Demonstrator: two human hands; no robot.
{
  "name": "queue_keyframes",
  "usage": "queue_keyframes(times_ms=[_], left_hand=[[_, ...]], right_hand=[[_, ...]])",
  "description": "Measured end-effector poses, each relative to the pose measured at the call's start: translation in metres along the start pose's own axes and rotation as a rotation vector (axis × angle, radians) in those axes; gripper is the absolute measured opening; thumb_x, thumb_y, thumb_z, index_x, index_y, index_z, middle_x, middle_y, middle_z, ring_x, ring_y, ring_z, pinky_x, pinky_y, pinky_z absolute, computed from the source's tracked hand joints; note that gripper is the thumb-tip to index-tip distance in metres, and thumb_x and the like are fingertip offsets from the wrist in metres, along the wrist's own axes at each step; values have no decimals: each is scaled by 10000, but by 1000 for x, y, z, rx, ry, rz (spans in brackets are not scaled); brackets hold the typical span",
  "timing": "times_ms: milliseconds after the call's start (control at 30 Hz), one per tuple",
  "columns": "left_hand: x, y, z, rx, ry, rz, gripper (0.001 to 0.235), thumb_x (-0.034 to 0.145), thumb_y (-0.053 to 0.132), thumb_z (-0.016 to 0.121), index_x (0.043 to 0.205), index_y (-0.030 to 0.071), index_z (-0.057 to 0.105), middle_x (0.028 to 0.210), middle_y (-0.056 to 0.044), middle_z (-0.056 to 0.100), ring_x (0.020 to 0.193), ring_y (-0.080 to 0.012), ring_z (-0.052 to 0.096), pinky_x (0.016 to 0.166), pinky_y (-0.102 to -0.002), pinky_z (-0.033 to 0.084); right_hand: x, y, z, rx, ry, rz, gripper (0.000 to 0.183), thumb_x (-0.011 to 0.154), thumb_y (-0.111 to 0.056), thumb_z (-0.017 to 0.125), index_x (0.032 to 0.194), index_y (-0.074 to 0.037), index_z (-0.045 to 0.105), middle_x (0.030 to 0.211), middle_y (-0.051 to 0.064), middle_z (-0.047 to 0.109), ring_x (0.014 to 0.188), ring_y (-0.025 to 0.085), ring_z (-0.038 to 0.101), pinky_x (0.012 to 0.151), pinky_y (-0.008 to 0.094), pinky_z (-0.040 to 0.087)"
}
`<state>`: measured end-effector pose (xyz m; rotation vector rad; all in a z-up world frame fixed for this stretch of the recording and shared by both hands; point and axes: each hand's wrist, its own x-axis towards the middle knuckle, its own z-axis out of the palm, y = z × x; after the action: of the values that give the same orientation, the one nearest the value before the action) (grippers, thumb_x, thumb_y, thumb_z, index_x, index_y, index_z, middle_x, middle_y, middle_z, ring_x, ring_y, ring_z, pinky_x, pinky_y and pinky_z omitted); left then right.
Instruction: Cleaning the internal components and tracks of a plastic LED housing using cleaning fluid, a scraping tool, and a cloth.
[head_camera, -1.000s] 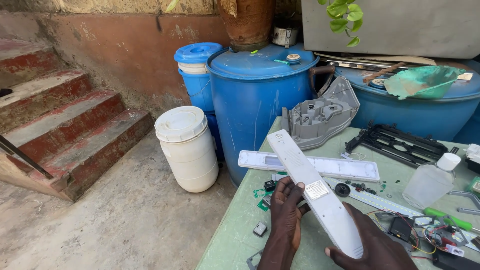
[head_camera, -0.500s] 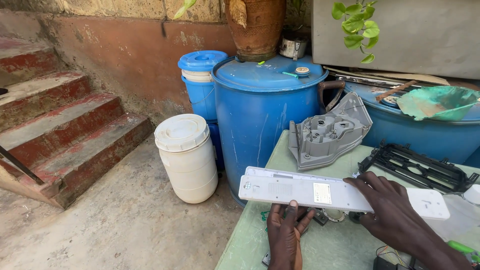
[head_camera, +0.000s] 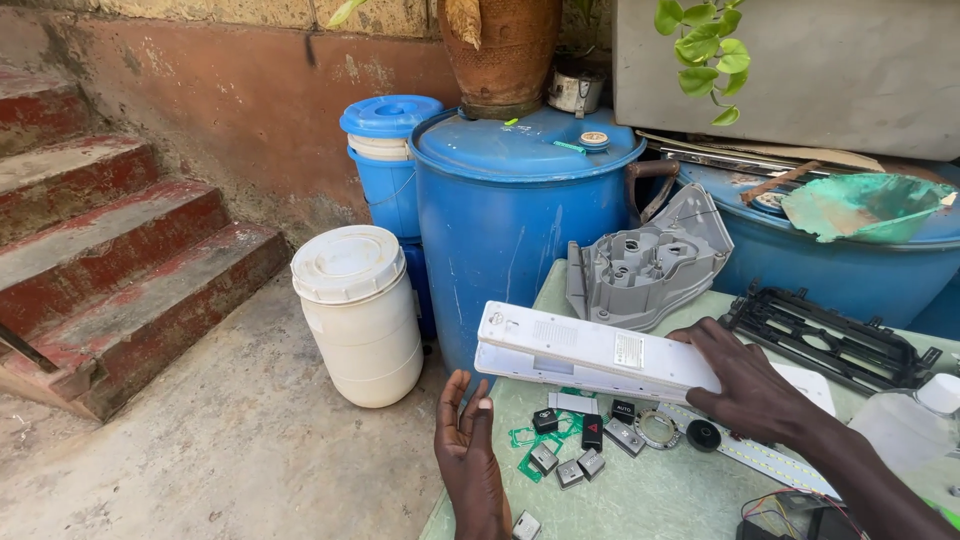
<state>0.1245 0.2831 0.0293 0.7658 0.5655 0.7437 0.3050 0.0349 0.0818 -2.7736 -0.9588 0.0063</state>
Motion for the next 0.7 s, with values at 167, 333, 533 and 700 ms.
queue_keyframes(times_ms=[167,333,533,700], left_hand=[[-1,4,3,69,10,-42,527,845,166,626,1370,170,590,1381,-54,667,1309,-173,609,1130,-368,412],[-3,7,3,108,27,-75,509,833,212,633,1341,183,616,1352,-103,690,1318,-188,604,1151,-383,392],[-2,1,4,124,5,-86,490,833,165,631,1323,157,641,1306,-122,718,1287,-166,621,1117,-330,419],[0,-4,1,102,-35,-24,468,811,128,655,1279,113,660,1261,-115,728,1245,-176,650,1093,-349,460]], right_hand=[[25,13,13,-77,-21,-65,715,763,-354,607,1437,-261,386,1307,17,476,1190,231,499,928,456,446],[30,11,30,-75,-55,-120,650,758,-324,624,1370,-222,429,1192,6,524,1083,204,526,843,407,477],[31,15,34,-64,-80,-86,717,770,-308,629,1434,-236,368,1375,8,535,1211,218,526,980,461,394],[33,19,37,-146,-36,-133,762,786,-269,758,1450,-205,389,1390,44,527,1254,258,486,983,449,397]])
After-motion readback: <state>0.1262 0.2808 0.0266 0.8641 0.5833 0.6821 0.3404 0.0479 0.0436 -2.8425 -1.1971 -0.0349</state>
